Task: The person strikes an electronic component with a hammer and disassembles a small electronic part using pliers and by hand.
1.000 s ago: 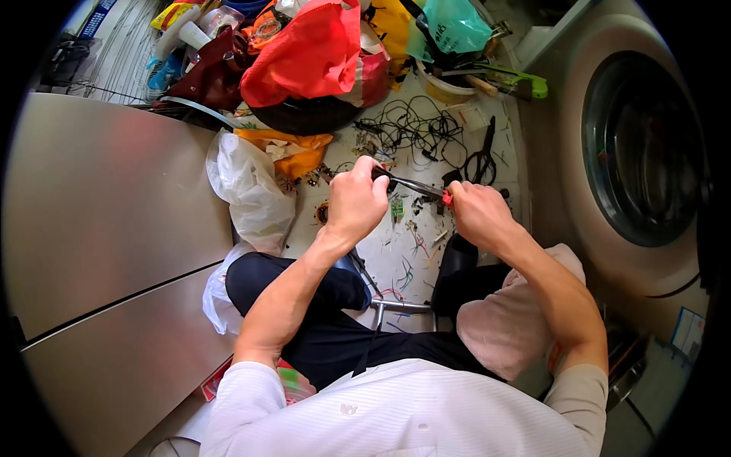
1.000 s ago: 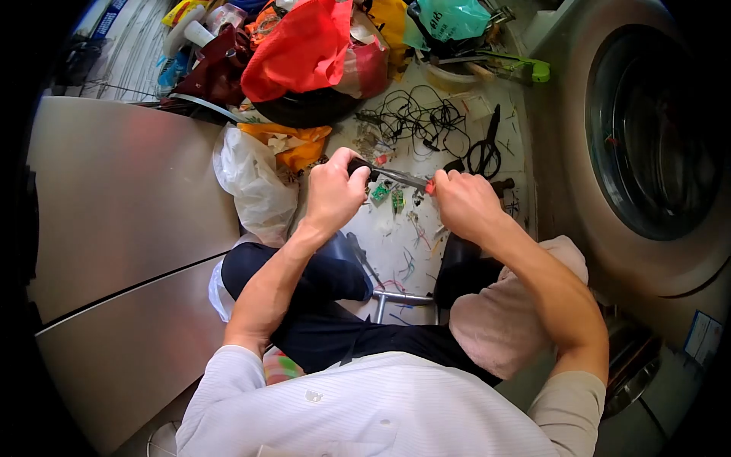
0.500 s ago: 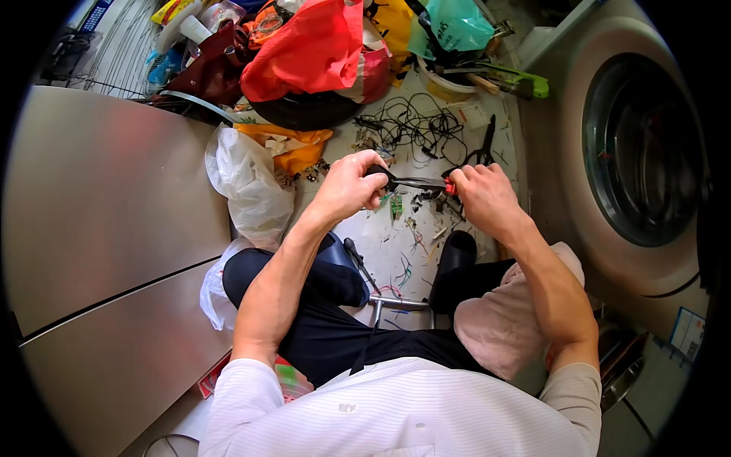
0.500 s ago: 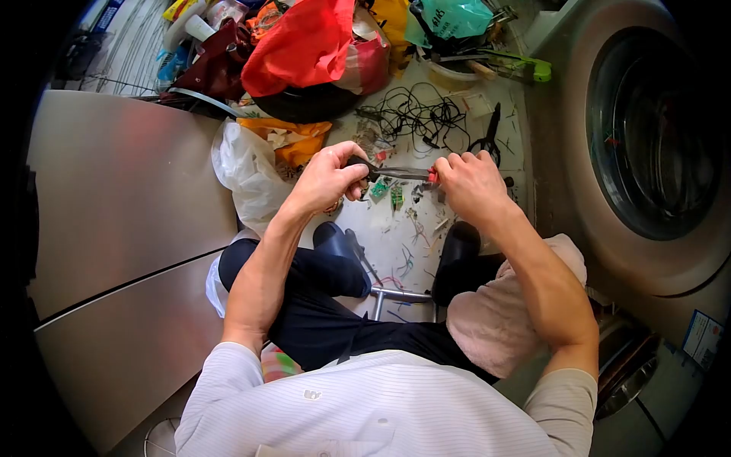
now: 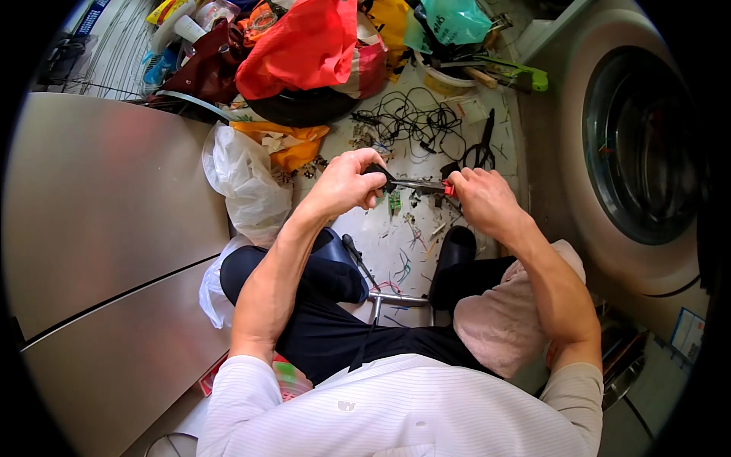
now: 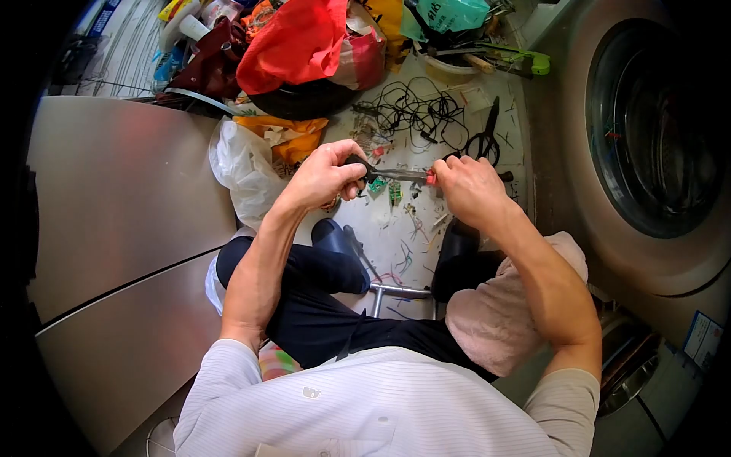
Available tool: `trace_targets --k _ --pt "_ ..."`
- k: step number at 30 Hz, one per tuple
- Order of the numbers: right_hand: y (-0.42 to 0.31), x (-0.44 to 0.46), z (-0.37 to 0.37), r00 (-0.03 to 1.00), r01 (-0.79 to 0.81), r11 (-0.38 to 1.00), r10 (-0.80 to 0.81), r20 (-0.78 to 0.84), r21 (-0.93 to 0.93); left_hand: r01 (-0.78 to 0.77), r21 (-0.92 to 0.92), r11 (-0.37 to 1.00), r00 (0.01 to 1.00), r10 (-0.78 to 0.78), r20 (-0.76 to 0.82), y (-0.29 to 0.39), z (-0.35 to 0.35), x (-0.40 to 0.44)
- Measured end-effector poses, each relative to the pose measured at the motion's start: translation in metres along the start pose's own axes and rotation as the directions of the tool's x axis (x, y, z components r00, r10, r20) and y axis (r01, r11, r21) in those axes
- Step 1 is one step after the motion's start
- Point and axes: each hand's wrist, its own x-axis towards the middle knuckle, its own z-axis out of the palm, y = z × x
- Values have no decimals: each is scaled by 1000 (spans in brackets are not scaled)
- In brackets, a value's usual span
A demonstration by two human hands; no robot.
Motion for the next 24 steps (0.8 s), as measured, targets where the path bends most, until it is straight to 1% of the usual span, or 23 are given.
trace_targets --k 1,3,5,8,9,10,11,12,13,15,19,24 --pt "0 0 1 1000 -1 1000 1 1 2 7 -8 1000 1000 -7 -18 2 0 0" --pt "0 1 7 998 -28 995 22 64 98 12 -16 1000 999 -13 -34 0 0 0" --pt "3 0 11 999 -9 996 5 40 94 31 -139 990 999 -28 19 -10 -1 3" --pt "1 2 8 1000 25 994 -27 13 108 17 -151 988 999 -9 53 -15 -4 4" --pt "0 2 7 999 37 991 -39 9 127 19 -151 988 998 -11 54 -11 -5 3" --pt "2 3 9 999 36 991 -38 9 129 38 -108 993 997 -31 65 -7 -7 2" --pt "3 4 13 998 42 983 -50 42 176 54 -66 996 996 -50 73 -4 -8 1" --pt "2 5 13 995 47 974 -65 73 223 55 -64 996 996 -50 72 -4 -9 0" --pt "1 5 12 995 48 973 -66 72 224 52 -63 997 995 -47 83 -5 -9 1" --pt "-3 5 8 992 2 959 -36 117 284 49 -63 997 995 -43 93 -4 -9 1" --pt "-4 5 3 994 6 963 -35 106 269 51 -59 997 992 -43 117 -3 -10 1" --pt "1 4 3 989 35 964 -71 128 264 49 -55 997 987 -40 157 -2 -12 -1"
